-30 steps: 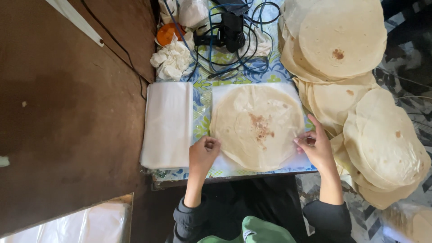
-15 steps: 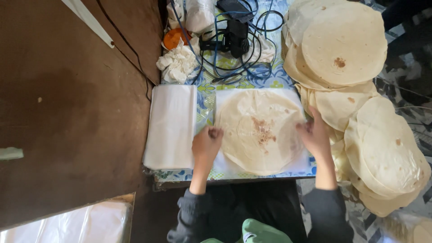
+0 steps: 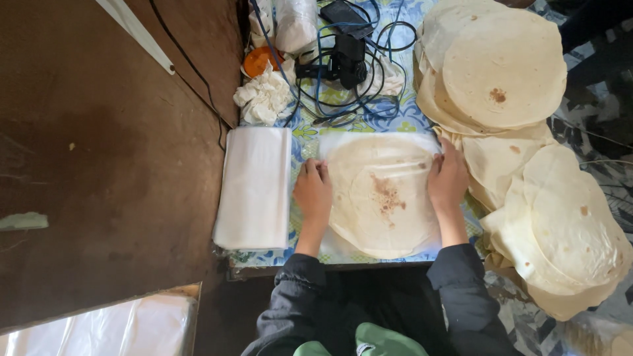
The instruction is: The person packages flatbread by hand, picking up individual pieces of flatbread from a stack, placing them inside a plastic bag, and then setting the bagged bread aside.
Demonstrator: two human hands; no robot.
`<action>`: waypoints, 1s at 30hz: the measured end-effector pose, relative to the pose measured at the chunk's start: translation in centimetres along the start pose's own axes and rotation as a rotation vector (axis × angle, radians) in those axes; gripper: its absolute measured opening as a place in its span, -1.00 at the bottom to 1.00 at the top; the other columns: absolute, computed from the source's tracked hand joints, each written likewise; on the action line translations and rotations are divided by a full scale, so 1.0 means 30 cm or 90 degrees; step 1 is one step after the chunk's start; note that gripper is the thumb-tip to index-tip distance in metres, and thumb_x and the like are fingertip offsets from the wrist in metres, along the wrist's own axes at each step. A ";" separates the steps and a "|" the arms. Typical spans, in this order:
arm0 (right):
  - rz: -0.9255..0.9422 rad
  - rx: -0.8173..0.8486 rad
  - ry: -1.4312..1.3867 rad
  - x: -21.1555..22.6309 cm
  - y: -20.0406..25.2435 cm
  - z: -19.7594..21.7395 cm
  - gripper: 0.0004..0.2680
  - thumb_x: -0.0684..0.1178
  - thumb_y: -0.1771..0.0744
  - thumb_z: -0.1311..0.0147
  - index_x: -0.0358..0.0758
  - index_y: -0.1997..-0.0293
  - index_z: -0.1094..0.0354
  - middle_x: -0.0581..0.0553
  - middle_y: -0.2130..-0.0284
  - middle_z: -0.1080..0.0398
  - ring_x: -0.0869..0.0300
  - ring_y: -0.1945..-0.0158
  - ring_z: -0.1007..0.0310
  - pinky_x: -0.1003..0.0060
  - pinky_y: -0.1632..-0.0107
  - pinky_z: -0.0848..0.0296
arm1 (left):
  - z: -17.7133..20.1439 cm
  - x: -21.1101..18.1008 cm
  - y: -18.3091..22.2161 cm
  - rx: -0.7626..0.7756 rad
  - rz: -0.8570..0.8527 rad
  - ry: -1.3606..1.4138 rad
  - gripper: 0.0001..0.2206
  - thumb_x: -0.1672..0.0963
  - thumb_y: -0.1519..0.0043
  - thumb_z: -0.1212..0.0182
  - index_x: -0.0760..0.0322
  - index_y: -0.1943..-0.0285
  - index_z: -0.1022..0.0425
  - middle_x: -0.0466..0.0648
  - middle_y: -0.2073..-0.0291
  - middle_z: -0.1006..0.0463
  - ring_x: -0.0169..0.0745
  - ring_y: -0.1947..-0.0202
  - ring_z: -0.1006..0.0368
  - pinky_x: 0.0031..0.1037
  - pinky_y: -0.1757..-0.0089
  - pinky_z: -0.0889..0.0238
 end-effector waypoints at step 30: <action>0.146 0.187 0.137 0.181 0.133 -0.099 -0.55 0.14 -0.39 0.03 -0.13 -0.47 -0.19 -0.50 -0.41 -0.09 -0.36 -0.48 0.04 -0.29 -0.38 0.04 | -0.053 -0.197 0.183 0.094 -0.256 -0.070 -0.35 -0.07 -0.25 -0.15 0.43 -0.42 -0.27 0.15 -0.40 -0.28 0.20 -0.45 -0.08 0.04 -0.35 0.16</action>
Point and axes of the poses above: each hand's wrist, its own y-axis away from the middle knuckle, its own z-axis out of the back of the hand, x = y × z, the point moved 4 cm from there along -y, towards the middle knuckle
